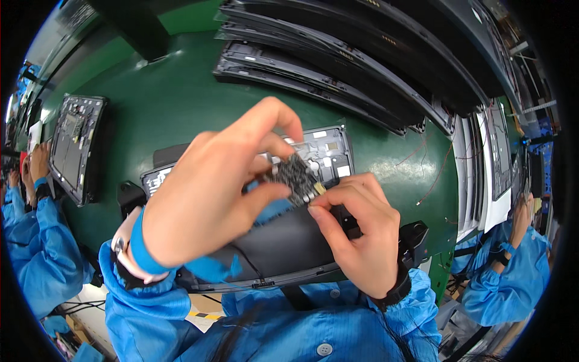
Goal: Assembling internal circuit boards and components into electronic tablet or laptop housings on a factory assembly line.
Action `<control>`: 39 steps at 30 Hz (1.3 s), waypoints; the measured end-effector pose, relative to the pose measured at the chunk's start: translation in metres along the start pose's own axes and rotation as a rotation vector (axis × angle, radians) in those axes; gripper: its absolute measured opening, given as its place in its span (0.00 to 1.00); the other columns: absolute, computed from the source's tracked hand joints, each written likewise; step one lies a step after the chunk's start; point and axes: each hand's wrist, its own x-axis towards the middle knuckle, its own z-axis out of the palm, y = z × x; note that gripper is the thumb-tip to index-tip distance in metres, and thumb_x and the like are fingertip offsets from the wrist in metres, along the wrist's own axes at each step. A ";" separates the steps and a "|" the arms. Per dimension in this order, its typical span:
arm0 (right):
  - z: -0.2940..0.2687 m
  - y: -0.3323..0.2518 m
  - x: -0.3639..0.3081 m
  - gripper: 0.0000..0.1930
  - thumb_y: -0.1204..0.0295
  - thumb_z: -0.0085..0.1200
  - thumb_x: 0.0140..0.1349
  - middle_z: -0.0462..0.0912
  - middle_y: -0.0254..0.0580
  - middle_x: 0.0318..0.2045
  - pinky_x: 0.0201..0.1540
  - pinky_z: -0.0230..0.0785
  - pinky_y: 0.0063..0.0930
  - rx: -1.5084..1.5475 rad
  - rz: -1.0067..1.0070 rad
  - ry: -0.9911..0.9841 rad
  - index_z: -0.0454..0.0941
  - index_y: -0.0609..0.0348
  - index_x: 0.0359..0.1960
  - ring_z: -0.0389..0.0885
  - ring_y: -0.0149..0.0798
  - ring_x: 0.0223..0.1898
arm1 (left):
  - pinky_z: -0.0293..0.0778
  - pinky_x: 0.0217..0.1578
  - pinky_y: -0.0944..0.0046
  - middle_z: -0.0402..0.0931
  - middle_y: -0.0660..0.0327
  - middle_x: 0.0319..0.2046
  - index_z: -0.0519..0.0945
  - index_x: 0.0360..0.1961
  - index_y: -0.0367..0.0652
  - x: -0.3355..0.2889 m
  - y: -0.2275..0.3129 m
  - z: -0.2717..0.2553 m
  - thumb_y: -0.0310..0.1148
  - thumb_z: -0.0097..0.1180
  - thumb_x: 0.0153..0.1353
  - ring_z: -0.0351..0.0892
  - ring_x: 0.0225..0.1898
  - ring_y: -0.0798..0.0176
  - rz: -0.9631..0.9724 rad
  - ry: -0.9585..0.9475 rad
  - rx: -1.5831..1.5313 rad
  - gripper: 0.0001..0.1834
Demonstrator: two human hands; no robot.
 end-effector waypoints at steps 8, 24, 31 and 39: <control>0.011 -0.003 0.013 0.05 0.81 0.58 0.48 0.79 0.40 0.30 0.40 0.65 0.31 -0.116 -0.185 -0.044 0.76 0.61 0.28 0.77 0.44 0.34 | 0.74 0.33 0.64 0.79 0.47 0.32 0.78 0.45 0.38 0.024 -0.034 -0.015 0.19 0.59 0.47 0.80 0.30 0.55 0.318 -0.055 0.398 0.20; 0.007 0.003 0.015 0.06 0.80 0.57 0.49 0.77 0.40 0.34 0.41 0.64 0.33 -0.261 -0.208 -0.068 0.76 0.61 0.30 0.73 0.44 0.34 | 0.72 0.43 0.58 0.74 0.52 0.41 0.76 0.41 0.36 0.013 -0.059 -0.021 0.21 0.59 0.45 0.76 0.41 0.49 0.467 0.090 0.317 0.18; -0.003 -0.002 0.025 0.08 0.78 0.60 0.45 0.80 0.40 0.37 0.44 0.64 0.37 -0.320 -0.409 -0.225 0.77 0.60 0.29 0.75 0.42 0.39 | 0.69 0.48 0.63 0.77 0.52 0.41 0.76 0.43 0.34 -0.068 -0.065 -0.059 0.19 0.57 0.46 0.76 0.45 0.54 0.222 0.390 0.349 0.18; 0.034 -0.026 0.065 0.12 0.74 0.59 0.48 0.76 0.36 0.36 0.45 0.62 0.31 -0.308 -0.740 -0.386 0.76 0.57 0.36 0.73 0.39 0.42 | 0.63 0.54 0.64 0.76 0.54 0.44 0.75 0.46 0.33 -0.115 -0.107 -0.045 0.21 0.54 0.52 0.73 0.50 0.61 -0.001 0.644 0.001 0.17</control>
